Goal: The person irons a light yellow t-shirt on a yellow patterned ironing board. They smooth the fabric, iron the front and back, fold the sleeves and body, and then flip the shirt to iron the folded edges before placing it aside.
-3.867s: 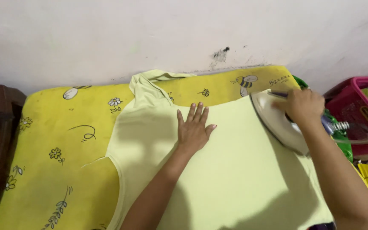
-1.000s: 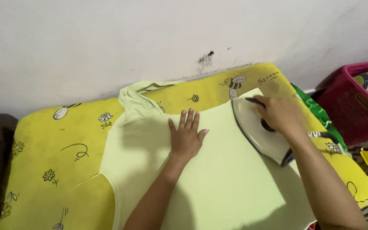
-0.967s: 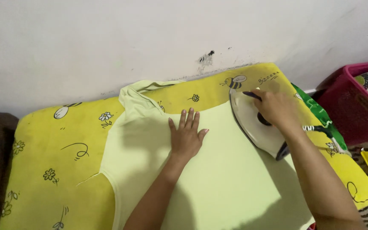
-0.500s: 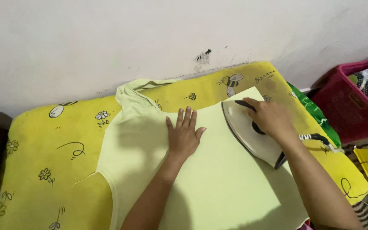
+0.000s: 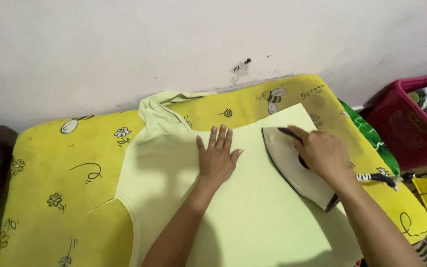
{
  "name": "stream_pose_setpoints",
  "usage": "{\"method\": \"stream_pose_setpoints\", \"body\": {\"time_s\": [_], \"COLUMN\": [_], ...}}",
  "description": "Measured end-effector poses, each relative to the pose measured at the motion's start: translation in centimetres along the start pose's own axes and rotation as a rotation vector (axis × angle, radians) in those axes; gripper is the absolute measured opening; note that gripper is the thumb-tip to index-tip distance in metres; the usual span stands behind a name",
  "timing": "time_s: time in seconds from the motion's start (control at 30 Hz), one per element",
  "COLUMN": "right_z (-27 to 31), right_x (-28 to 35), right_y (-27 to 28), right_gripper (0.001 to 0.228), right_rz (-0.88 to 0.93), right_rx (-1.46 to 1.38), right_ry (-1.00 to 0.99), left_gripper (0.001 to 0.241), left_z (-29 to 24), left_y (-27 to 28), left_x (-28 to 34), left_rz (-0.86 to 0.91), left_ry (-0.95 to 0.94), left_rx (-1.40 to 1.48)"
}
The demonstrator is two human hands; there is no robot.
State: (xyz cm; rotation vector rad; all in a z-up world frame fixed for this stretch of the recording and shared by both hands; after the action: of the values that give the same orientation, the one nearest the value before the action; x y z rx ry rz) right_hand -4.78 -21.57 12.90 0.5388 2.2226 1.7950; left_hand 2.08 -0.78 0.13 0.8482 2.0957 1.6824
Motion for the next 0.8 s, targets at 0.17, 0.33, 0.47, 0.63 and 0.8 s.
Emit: {"method": "stream_pose_setpoints", "body": {"time_s": [0.17, 0.33, 0.47, 0.63, 0.8], "right_z": [2.6, 1.2, -2.7, -5.2, -4.6], "right_x": [-9.1, -6.1, 2.5, -0.4, -13.2], "right_y": [-1.8, -0.6, 0.3, -1.7, -3.6], "right_gripper": [0.039, 0.04, 0.046, 0.044, 0.046], "right_rz": [-0.072, -0.067, 0.173, 0.09, -0.081], "right_rx": [-0.148, -0.2, -0.049, 0.019, -0.115], "right_ry": [-0.01, -0.006, -0.152, -0.186, -0.178], "left_gripper": [0.071, 0.069, 0.07, 0.071, 0.069], "left_z": [0.2, 0.2, 1.6, 2.1, 2.5], "left_y": [-0.2, -0.1, -3.8, -5.8, -5.7], "left_x": [0.0, 0.0, -1.5, -2.3, -2.2], "left_rz": [-0.002, -0.014, -0.196, -0.379, -0.445], "left_ry": [0.003, -0.004, -0.04, -0.076, -0.107], "left_rx": [-0.01, -0.018, -0.047, -0.111, -0.11]}}
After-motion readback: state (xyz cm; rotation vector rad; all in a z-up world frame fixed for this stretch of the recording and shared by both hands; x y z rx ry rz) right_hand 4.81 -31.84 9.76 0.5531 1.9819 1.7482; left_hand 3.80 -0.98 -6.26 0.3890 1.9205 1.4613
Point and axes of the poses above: each hand's wrist, its own x-axis away from the middle knuckle, its own y-axis out of the back of the hand, z = x × y, the point moved 2 cm from there along -x, towards the middle knuckle, and after that the axes turned 13 degrees about -y, right-handed, at the moved point
